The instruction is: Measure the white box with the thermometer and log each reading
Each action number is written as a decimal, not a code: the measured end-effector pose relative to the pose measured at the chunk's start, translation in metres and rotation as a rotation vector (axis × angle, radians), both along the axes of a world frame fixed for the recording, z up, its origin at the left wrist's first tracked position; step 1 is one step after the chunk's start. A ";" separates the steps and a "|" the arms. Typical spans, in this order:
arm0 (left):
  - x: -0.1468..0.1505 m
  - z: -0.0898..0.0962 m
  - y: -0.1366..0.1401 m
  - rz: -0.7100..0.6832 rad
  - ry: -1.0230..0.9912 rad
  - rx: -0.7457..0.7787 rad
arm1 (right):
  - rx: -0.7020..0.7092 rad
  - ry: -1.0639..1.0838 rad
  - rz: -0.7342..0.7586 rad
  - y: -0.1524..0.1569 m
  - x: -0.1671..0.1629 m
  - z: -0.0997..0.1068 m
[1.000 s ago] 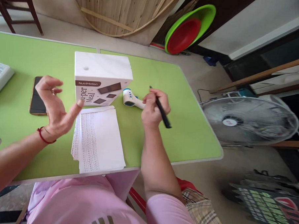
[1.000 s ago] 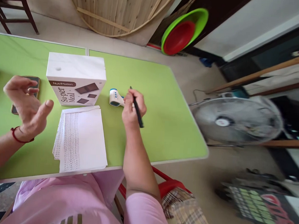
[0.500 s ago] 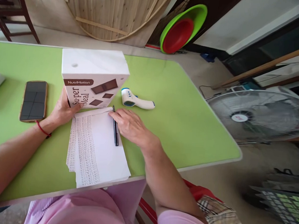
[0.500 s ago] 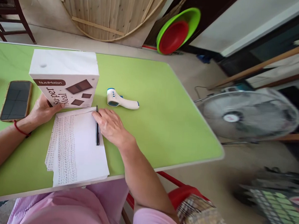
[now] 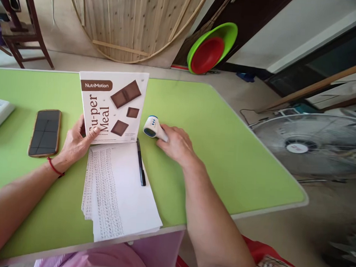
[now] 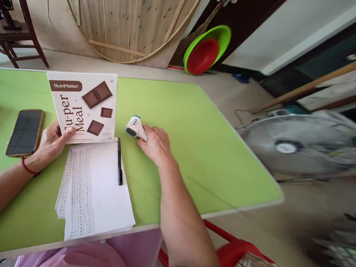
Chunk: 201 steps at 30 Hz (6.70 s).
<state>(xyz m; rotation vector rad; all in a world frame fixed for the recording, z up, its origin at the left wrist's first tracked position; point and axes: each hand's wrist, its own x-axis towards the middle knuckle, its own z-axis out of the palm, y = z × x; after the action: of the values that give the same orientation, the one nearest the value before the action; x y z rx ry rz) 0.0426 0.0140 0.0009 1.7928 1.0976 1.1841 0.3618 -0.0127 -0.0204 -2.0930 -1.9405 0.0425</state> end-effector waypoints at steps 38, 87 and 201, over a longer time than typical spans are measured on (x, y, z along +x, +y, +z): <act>-0.001 -0.006 0.006 -0.005 0.122 0.090 | -0.241 1.496 0.265 -0.057 -0.119 0.012; -0.001 -0.004 0.008 -0.013 0.139 0.091 | -0.304 1.589 0.273 -0.054 -0.118 0.013; -0.001 -0.028 0.015 0.013 0.350 0.115 | 0.366 0.825 0.418 -0.020 -0.106 -0.010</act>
<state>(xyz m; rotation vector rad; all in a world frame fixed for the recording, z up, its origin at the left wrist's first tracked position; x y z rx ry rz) 0.0415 0.0290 -0.0267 2.1415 1.2581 0.9786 0.2561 -0.0325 -0.0307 -1.1334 -1.6400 0.5057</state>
